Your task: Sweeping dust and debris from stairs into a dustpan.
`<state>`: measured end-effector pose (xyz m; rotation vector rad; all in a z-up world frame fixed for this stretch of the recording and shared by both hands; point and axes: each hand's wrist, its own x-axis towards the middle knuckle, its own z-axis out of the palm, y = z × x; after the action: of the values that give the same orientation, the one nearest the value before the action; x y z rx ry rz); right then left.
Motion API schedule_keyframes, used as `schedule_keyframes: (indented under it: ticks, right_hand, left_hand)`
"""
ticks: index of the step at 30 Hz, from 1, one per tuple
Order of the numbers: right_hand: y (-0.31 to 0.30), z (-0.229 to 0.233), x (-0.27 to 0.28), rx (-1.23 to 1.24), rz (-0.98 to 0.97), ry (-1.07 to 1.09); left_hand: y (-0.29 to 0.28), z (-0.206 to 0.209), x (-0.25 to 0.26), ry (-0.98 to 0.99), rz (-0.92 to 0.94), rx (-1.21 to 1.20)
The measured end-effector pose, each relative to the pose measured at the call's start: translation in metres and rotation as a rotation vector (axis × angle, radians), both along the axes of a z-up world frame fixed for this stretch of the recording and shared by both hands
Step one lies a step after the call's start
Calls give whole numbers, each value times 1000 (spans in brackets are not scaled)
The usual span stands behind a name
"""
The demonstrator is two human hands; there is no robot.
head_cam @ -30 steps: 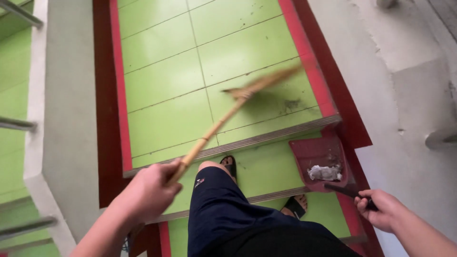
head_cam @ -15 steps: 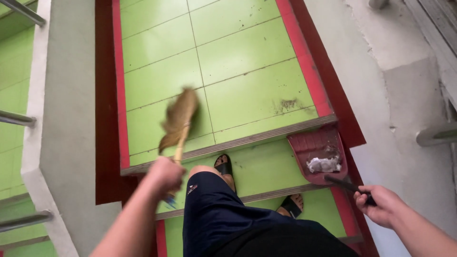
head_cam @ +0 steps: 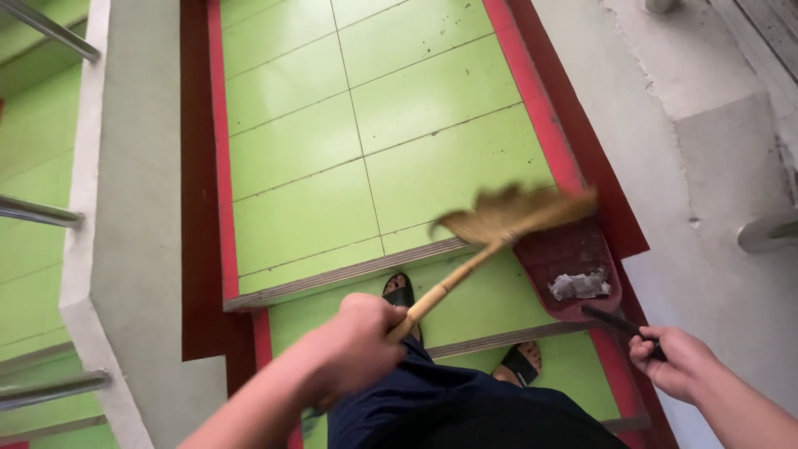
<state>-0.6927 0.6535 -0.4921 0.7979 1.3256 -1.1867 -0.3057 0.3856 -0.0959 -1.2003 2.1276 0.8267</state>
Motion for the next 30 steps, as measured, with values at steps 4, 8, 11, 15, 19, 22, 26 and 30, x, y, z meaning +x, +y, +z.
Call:
schedule_keyframes:
  ticks: [4, 8, 11, 15, 19, 22, 26, 30]
  right_hand:
    - [5, -20, -3, -27, -13, -13]
    - [-2, 2, 6, 11, -19, -9]
    - [5, -15, 3, 8, 3, 5]
    - [16, -41, -9, -38, 9, -21]
    - [19, -28, -14, -47, 13, -48]
    - [19, -11, -10, -54, 7, -41]
    - [31, -24, -15, -59, -17, -69]
    - [39, -32, -18, -71, -41, -98]
  left_hand:
    - [-1, 53, 25, 58, 89, 120]
    - [-9, 84, 43, -133, 331, 91]
    - [-24, 63, 71, -157, 572, 83]
    - [-49, 4, 100, -137, 611, -60]
    - [-76, -63, 102, -180, 622, -231]
    - [-84, -108, 88, -162, 821, -172]
    - [-64, -120, 41, -161, 789, -177]
    - [-47, -111, 3, -144, 628, -223]
